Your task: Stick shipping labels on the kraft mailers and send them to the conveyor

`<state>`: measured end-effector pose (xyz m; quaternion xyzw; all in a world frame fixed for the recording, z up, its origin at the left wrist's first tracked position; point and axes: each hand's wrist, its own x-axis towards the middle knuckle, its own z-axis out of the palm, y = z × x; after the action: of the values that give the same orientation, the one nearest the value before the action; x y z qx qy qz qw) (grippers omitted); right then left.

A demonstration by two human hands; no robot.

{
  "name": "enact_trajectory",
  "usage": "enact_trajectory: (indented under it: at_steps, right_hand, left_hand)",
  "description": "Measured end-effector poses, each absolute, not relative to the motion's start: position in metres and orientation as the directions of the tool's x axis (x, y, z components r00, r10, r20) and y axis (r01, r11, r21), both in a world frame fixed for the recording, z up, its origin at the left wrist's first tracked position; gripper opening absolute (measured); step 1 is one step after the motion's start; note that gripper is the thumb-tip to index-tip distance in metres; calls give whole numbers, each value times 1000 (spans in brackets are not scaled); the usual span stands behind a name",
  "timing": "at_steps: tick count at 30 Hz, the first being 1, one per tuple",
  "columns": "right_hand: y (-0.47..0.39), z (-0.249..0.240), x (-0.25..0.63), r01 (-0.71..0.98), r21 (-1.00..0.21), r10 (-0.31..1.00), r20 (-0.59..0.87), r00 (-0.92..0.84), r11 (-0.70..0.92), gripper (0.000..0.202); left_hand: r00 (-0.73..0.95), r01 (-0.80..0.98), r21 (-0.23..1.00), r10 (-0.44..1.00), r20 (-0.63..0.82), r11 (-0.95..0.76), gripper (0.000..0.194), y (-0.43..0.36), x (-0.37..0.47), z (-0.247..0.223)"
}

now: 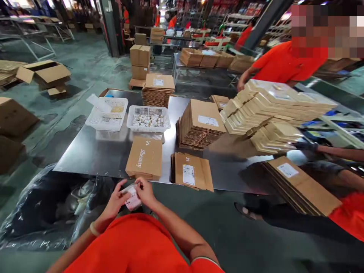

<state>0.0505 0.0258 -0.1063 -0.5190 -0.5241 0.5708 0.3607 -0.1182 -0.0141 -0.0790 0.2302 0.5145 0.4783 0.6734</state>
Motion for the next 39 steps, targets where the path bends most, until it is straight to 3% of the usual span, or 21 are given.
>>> enact_trajectory:
  at_steps: [5, 9, 12, 15, 19, 22, 29, 31, 33, 36, 39]
  right_hand:
    - [32, -93, 56, 131, -976, 964, -194, -180, -172, 22]
    - [29, -84, 67, 264, -962, 993, 36, -108, 64, 16]
    - [22, -81, 70, 418, -884, 977, 201, -70, 211, 22]
    - [21, -76, 72, 548, -797, 963, 262, -62, 252, 24]
    - [59, -58, 84, 629, -732, 946, 324, -18, 262, 21]
    - [118, -44, 95, 690, -706, 959, 277, 60, 161, 16]
    - [199, -43, 96, 832, -544, 992, -14, 123, -110, 18]
    - [196, -45, 92, 866, -482, 989, -14, 147, -135, 16]
    - [187, -47, 85, 896, -419, 978, 74, 195, -147, 37]
    - [165, -53, 66, 939, -341, 972, 205, 111, -35, 69]
    - [150, -64, 47, 927, -284, 968, 116, -221, 245, 74]
  left_hand:
    - [5, -251, 872, 901, -433, 420, 50, -5, -109, -72]
    - [-5, -209, 893, 912, -409, 399, 45, 15, -102, -70]
    - [-21, -180, 900, 913, -408, 398, 44, 26, -96, -69]
    - [-1, -169, 894, 907, -421, 414, 42, 33, -92, -71]
    - [185, -175, 833, 849, -496, 525, 42, 31, -93, -78]
    - [248, -202, 783, 805, -539, 588, 49, 25, -91, -81]
    - [208, -208, 776, 802, -560, 596, 54, 22, -85, -103]
    - [237, -164, 788, 799, -552, 593, 55, 17, -94, -120]
    - [236, -85, 821, 812, -534, 565, 54, 9, -109, -135]
    - [107, 79, 896, 890, -443, 436, 48, 0, -132, -142]
    - [-13, 209, 948, 970, -241, 239, 45, 9, -143, -121]
